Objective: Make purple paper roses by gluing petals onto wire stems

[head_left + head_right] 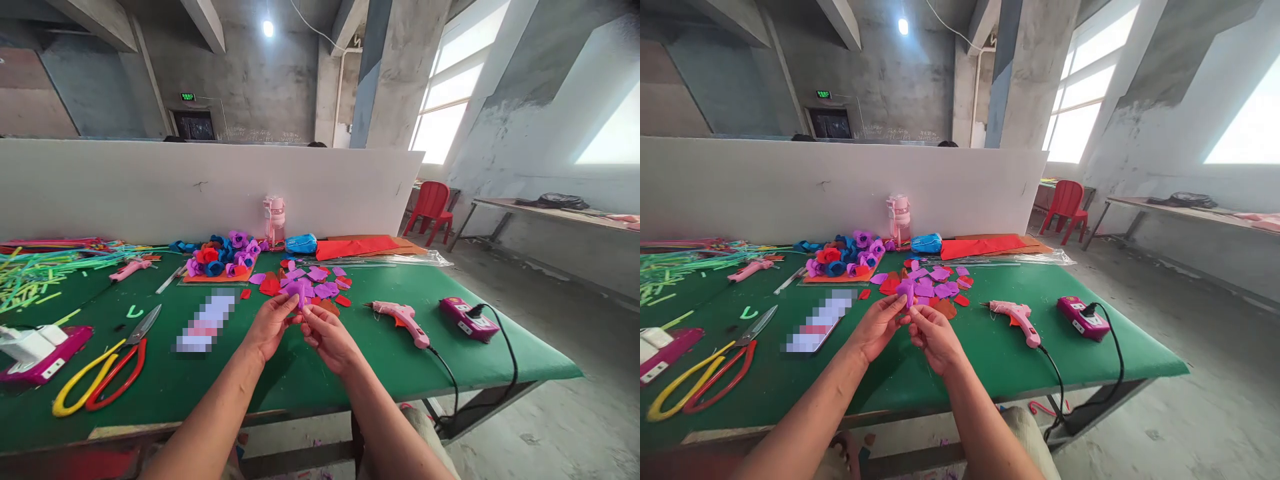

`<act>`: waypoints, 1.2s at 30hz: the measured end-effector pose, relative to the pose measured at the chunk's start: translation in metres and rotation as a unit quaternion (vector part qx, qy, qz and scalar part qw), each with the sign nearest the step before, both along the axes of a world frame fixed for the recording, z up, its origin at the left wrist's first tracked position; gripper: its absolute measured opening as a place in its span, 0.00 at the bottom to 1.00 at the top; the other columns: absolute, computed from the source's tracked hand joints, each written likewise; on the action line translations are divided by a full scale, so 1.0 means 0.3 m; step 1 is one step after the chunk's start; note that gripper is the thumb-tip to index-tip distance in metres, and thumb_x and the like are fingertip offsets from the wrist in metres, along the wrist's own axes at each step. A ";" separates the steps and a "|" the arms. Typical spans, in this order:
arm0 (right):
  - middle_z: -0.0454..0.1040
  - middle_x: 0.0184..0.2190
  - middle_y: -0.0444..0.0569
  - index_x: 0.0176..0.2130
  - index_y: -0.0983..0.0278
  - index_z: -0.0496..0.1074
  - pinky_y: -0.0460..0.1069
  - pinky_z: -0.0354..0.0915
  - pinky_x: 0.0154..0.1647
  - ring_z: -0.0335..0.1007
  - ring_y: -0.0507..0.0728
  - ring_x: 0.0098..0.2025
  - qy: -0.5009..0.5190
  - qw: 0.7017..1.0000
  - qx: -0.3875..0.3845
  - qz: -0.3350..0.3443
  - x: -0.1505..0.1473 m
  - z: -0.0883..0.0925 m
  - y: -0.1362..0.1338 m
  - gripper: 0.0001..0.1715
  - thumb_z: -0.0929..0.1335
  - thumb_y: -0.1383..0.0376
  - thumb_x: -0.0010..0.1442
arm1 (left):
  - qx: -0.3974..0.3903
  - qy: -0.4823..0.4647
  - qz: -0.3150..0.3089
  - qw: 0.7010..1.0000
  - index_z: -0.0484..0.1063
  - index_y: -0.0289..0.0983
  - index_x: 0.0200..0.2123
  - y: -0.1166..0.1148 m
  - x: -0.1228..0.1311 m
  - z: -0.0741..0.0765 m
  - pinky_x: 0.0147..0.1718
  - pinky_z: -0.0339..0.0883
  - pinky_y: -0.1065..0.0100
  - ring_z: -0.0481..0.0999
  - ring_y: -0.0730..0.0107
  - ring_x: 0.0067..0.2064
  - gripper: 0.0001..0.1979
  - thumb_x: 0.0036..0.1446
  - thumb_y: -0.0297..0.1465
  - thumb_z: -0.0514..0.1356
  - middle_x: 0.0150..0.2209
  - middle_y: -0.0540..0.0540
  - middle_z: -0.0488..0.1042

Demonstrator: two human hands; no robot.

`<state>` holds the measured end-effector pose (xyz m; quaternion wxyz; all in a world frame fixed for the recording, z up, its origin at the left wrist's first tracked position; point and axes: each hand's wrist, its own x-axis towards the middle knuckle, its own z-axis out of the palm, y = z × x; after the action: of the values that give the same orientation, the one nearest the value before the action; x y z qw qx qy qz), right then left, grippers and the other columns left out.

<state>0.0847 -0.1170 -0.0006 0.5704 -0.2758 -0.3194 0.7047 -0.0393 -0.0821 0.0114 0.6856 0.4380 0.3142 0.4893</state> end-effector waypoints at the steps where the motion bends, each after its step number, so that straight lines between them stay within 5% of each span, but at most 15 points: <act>1: 0.73 0.25 0.46 0.31 0.67 0.71 0.38 0.57 0.18 0.61 0.44 0.21 0.003 1.000 -0.003 0.007 0.002 0.000 -0.001 0.16 0.74 0.58 0.48 | -0.007 -0.008 0.007 1.000 0.77 0.34 0.30 0.002 -0.002 0.000 0.29 0.63 0.74 0.68 0.76 0.30 0.12 0.45 0.37 0.67 0.30 0.47 0.73; 7: 0.76 0.27 0.50 0.33 0.67 0.72 0.42 0.67 0.26 0.71 0.49 0.27 0.005 0.999 -0.038 0.011 0.007 -0.008 0.005 0.16 0.73 0.58 0.50 | -0.009 -0.024 0.027 0.999 0.76 0.34 0.30 0.009 0.005 -0.013 0.31 0.63 0.73 0.71 0.73 0.33 0.11 0.45 0.36 0.67 0.30 0.46 0.74; 14: 0.71 0.23 0.45 0.32 0.69 0.74 0.37 0.48 0.13 0.55 0.42 0.18 0.007 1.000 -0.010 0.007 0.008 -0.006 0.009 0.18 0.75 0.58 0.45 | 0.002 -0.018 -0.012 1.000 0.73 0.33 0.26 -0.005 0.014 -0.004 0.28 0.61 0.73 0.66 0.79 0.25 0.14 0.48 0.40 0.64 0.24 0.50 0.69; 20: 0.67 0.19 0.42 0.26 0.67 0.71 0.39 0.44 0.13 0.51 0.42 0.16 -0.054 0.997 0.031 -0.035 0.000 -0.001 0.000 0.19 0.73 0.53 0.47 | 0.035 0.016 -0.081 0.996 0.76 0.32 0.33 -0.021 0.009 0.013 0.28 0.64 0.70 0.66 0.76 0.24 0.14 0.49 0.38 0.64 0.22 0.51 0.66; 28: 0.70 0.22 0.44 0.26 0.66 0.73 0.43 0.60 0.25 0.61 0.47 0.22 -0.115 0.989 0.077 -0.055 -0.006 -0.008 0.002 0.20 0.72 0.51 0.47 | 0.052 0.042 -0.055 0.996 0.77 0.32 0.38 -0.030 0.023 0.013 0.23 0.62 0.70 0.66 0.74 0.23 0.17 0.48 0.38 0.64 0.21 0.50 0.67; 33: 0.73 0.26 0.47 0.30 0.64 0.75 0.47 0.62 0.30 0.65 0.52 0.28 -0.267 0.936 0.104 -0.206 0.020 -0.002 0.014 0.21 0.67 0.49 0.53 | 0.084 0.040 0.047 0.995 0.77 0.34 0.33 -0.018 0.015 0.021 0.38 0.64 0.69 0.72 0.68 0.36 0.13 0.49 0.37 0.64 0.31 0.45 0.75; 36: 0.73 0.30 0.47 0.34 0.63 0.75 0.47 0.62 0.34 0.66 0.53 0.32 -0.263 0.921 0.141 -0.249 0.030 0.013 0.012 0.18 0.68 0.52 0.54 | 0.099 0.051 0.036 0.993 0.76 0.34 0.31 -0.026 0.011 0.036 0.39 0.63 0.70 0.71 0.71 0.34 0.11 0.50 0.37 0.64 0.28 0.47 0.75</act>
<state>0.0937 -0.1134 0.0032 0.6558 -0.4389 -0.4749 0.3897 -0.0360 -0.0900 0.0222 0.6038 0.5162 0.3145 0.5196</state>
